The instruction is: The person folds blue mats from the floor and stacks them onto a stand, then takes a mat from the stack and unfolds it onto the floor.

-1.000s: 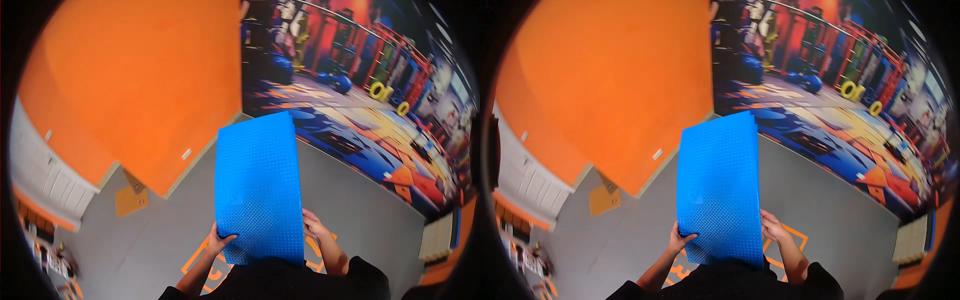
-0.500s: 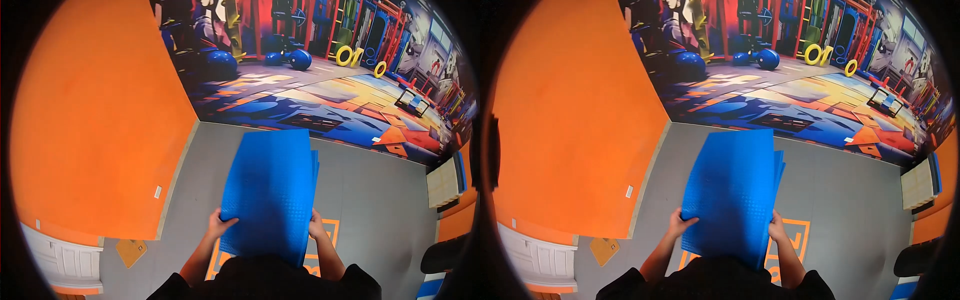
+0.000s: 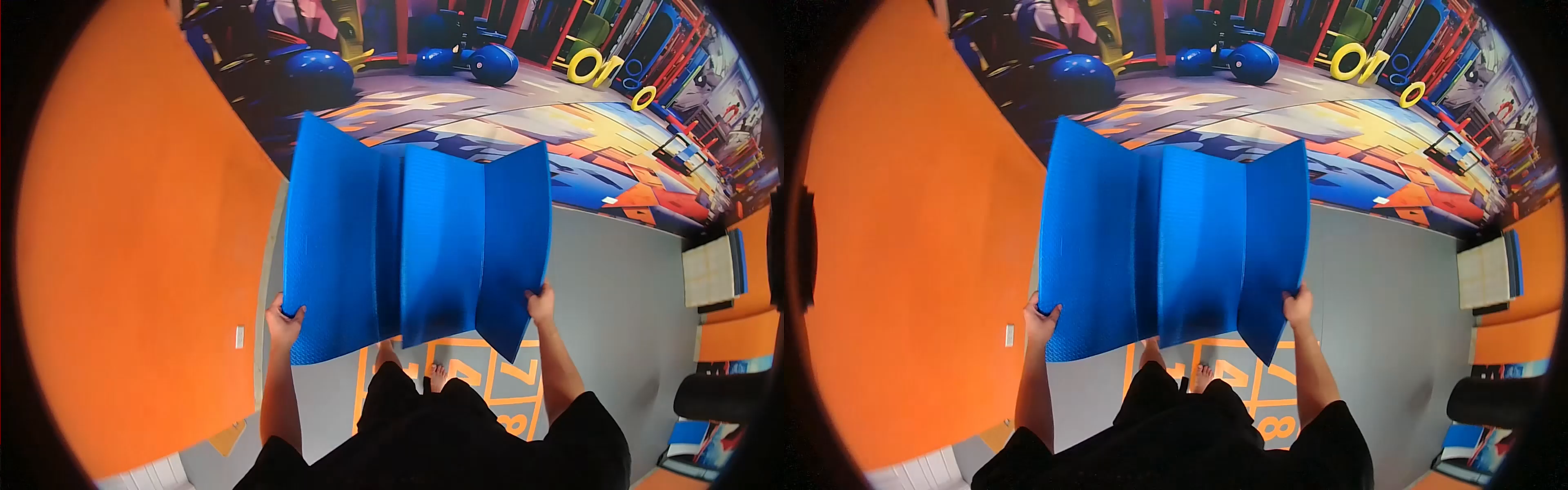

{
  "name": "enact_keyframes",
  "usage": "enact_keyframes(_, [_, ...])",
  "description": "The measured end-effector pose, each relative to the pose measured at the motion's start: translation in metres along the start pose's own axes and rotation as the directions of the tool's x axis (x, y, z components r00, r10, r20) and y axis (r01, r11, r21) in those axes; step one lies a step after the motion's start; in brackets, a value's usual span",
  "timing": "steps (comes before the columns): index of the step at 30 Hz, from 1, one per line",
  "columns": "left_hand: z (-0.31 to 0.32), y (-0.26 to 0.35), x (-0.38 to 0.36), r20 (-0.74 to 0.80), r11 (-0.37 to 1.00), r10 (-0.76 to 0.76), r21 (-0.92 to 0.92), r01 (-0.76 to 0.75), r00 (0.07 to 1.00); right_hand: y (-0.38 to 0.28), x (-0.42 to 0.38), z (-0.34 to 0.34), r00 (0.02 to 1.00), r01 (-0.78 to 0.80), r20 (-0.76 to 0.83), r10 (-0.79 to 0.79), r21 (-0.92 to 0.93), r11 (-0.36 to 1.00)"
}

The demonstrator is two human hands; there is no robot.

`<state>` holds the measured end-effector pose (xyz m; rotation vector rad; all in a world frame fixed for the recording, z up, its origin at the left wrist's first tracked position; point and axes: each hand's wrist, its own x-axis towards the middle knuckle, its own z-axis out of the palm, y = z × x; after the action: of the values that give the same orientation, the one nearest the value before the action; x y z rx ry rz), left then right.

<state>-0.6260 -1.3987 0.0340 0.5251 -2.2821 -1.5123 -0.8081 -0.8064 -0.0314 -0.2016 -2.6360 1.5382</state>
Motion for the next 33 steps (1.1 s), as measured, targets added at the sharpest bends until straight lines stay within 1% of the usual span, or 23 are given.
enact_keyframes(1, [0.004, -0.016, 0.022, -0.019, 0.999, -0.003, 0.046, 0.004, 1.000, -0.002, 0.011, 0.001, 1.000, -0.013, -0.018, 0.013, -0.019, 1.000])
enact_keyframes(3, [0.014, -0.052, 0.060, -0.025, 0.997, -0.027, 0.070, 0.028, 0.999, -0.004, 0.029, -0.001, 0.971, -0.235, -0.041, 0.234, -0.003, 0.972])
enact_keyframes(5, [0.017, -0.081, 0.109, -0.004, 0.980, -0.003, 0.200, 0.004, 1.000, 0.037, 0.060, 0.004, 0.982, -0.169, -0.108, 0.153, -0.164, 0.972])
enact_keyframes(6, [0.018, -0.090, 0.128, 0.011, 0.973, 0.013, 0.230, -0.016, 1.000, 0.035, 0.069, 0.007, 0.981, -0.167, -0.111, 0.159, -0.070, 0.983])
enact_keyframes(7, [0.017, -0.101, 0.144, 0.029, 0.974, -0.010, 0.227, 0.004, 1.000, 0.036, 0.077, 0.009, 0.978, -0.189, -0.111, 0.179, -0.090, 0.978])
enact_keyframes(9, [0.010, -0.124, 0.171, -0.043, 0.913, -0.035, 0.404, 0.049, 0.998, 0.039, 0.098, 0.002, 0.966, -0.244, -0.153, 0.210, -0.259, 0.934])
enact_keyframes(10, [0.006, -0.123, 0.184, -0.041, 0.897, -0.091, 0.431, 0.100, 0.995, 0.018, 0.108, 0.005, 0.907, -0.420, -0.164, 0.389, -0.267, 0.867])
enact_keyframes(11, [0.002, -0.124, 0.198, -0.043, 0.875, -0.143, 0.461, 0.147, 0.989, 0.032, 0.120, 0.004, 0.897, -0.443, -0.160, 0.413, -0.285, 0.850])
enact_keyframes(13, [-0.008, -0.147, 0.220, -0.068, 0.881, -0.155, 0.442, 0.169, 0.986, 0.067, 0.140, 0.001, 0.933, -0.358, -0.138, 0.334, -0.240, 0.902])
enact_keyframes(15, [-0.020, -0.165, 0.241, -0.017, 0.879, -0.239, 0.421, 0.224, 0.971, 0.093, 0.159, 0.006, 0.912, -0.410, -0.110, 0.395, -0.183, 0.894])
enact_keyframes(16, [-0.024, -0.176, 0.250, 0.017, 0.899, -0.200, 0.400, 0.177, 0.980, 0.106, 0.171, 0.009, 0.899, -0.438, -0.088, 0.430, -0.120, 0.891])
enact_keyframes(17, [-0.027, -0.189, 0.259, 0.048, 0.917, -0.162, 0.377, 0.132, 0.986, 0.121, 0.184, 0.012, 0.891, -0.453, -0.070, 0.448, -0.128, 0.882])
enact_keyframes(19, [-0.031, -0.217, 0.283, 0.026, 0.925, -0.066, 0.377, 0.051, 0.998, 0.149, 0.210, 0.021, 0.831, -0.555, -0.046, 0.554, -0.004, 0.832])
enact_keyframes(23, [-0.061, -0.307, 0.319, 0.021, 0.880, -0.094, 0.469, 0.073, 0.995, 0.225, 0.252, 0.025, 0.803, -0.595, 0.004, 0.596, -0.053, 0.802])
enact_keyframes(25, [-0.071, -0.347, 0.338, -0.045, 0.701, -0.080, 0.707, 0.089, 0.996, 0.273, 0.273, 0.017, 0.775, -0.628, -0.001, 0.632, -0.112, 0.770])
enact_keyframes(26, [-0.069, -0.353, 0.348, -0.163, 0.417, -0.319, 0.860, 0.293, 0.934, 0.305, 0.281, 0.011, 0.780, -0.619, 0.003, 0.626, -0.149, 0.771])
enact_keyframes(27, [-0.053, -0.362, 0.351, -0.151, 0.402, -0.326, 0.871, 0.282, 0.933, 0.346, 0.291, 0.000, 0.812, -0.562, 0.001, 0.584, -0.271, 0.782])
enact_keyframes(28, [-0.031, -0.376, 0.346, -0.236, 0.142, -0.082, 0.959, 0.245, 0.968, 0.387, 0.301, -0.011, 0.842, -0.497, -0.001, 0.539, -0.390, 0.775])
enact_keyframes(29, [-0.017, -0.391, 0.337, -0.229, -0.134, 0.179, 0.958, 0.254, 0.957, 0.413, 0.306, -0.014, 0.863, -0.429, -0.024, 0.504, -0.561, 0.708])
enact_keyframes(30, [-0.047, -0.451, 0.330, -0.129, -0.319, 0.184, 0.930, 0.183, 0.975, 0.408, 0.301, 0.008, 0.853, -0.435, -0.014, 0.522, -0.570, 0.697])
enact_keyframes(31, [-0.005, -0.465, 0.311, -0.068, -0.372, 0.196, 0.918, 0.139, 0.978, 0.384, 0.295, 0.046, 0.883, -0.343, -0.206, 0.422, -0.897, 0.279])
enact_keyframes(32, [0.052, -0.476, 0.291, -0.078, -0.380, 0.113, 0.918, 0.116, 0.990, 0.372, 0.290, 0.086, 0.928, -0.241, -0.296, 0.225, -0.940, -0.241])
enact_keyframes(33, [0.092, -0.496, 0.273, -0.086, -0.386, 0.031, 0.918, 0.091, 0.996, 0.390, 0.282, 0.115, 0.930, -0.220, -0.279, 0.240, -0.945, -0.243])
